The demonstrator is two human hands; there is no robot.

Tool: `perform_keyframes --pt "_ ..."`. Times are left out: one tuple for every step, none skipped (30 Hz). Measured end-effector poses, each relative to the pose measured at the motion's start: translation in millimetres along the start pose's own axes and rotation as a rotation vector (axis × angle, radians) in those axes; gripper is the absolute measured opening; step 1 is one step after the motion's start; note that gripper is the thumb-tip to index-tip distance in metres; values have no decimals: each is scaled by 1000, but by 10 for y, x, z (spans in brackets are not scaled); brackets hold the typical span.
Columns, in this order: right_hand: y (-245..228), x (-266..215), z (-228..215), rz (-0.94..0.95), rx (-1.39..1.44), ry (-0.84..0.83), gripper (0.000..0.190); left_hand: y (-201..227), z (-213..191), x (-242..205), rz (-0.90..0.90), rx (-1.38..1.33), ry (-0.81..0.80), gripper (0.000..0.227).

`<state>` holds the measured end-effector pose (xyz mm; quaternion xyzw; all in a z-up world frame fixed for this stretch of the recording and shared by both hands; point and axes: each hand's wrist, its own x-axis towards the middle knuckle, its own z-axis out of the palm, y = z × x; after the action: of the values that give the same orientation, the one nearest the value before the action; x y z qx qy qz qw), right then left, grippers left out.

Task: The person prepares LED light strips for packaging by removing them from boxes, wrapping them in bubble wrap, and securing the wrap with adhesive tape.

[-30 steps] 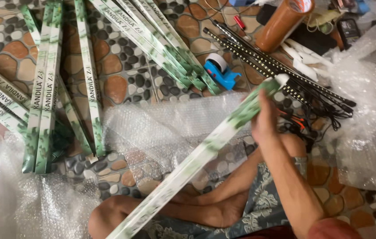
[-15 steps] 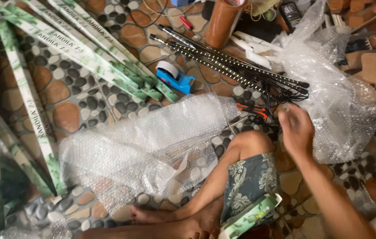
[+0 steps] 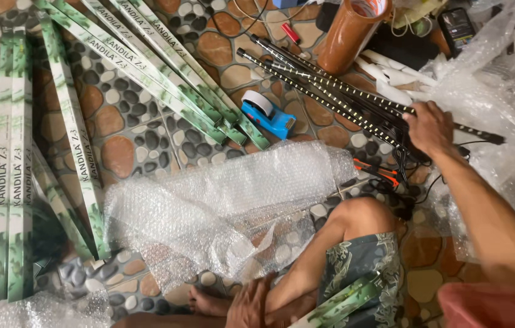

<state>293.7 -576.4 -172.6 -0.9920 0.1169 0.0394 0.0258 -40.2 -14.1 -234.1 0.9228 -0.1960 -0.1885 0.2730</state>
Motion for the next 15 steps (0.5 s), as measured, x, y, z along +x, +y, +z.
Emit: perform_keyframes --pt "-36 -148 -209 -40 26 44 39 102 -339 120 13 -81 44 95" --pt "4 -272 -435 -33 22 42 39 272 -625 236 18 -84 39 95" --pt "45 -395 -667 -70 -34 102 40 451 -901 347 -6 -181 18 83" --pt "87 -528 -904 -108 -91 161 43 638 -1177 449 -31 -278 -3 74" --pt "-205 -645 -1349 -94 -98 164 43 752 -1281 542 -16 -280 -10 74" --pt "-469 -840 -1831 -10 117 107 31 880 -1384 626 27 -303 46 73" --pt "-708 -1125 -2334 73 339 56 24 1009 -1489 715 76 -325 103 73" --pt "-1002 -1303 -2618 89 334 67 24 1245 -1713 752 95 -326 96 73" --pt "-1322 -1431 -2894 -57 675 33 10 1476 -1942 798 111 -438 63 83" --pt "-1654 -1562 -3164 -213 1012 0 38 1700 -2173 832 127 -549 27 92" --pt "-1904 -1649 -3161 -219 1015 -4 38 1905 -2399 820 122 -547 32 92" --pt "-2162 -1736 -3149 -298 1227 112 19 2096 -2621 811 177 -739 37 104" --pt "-2440 -1827 -3094 -373 1442 215 10 2268 -2831 776 216 -932 42 117" --pt "-2748 -1940 -3136 -372 1454 195 10 2228 -2961 685 194 -930 46 117" --pt "-3054 -2028 -3200 -385 1519 265 16 2190 -3095 625 179 -935 58 66"
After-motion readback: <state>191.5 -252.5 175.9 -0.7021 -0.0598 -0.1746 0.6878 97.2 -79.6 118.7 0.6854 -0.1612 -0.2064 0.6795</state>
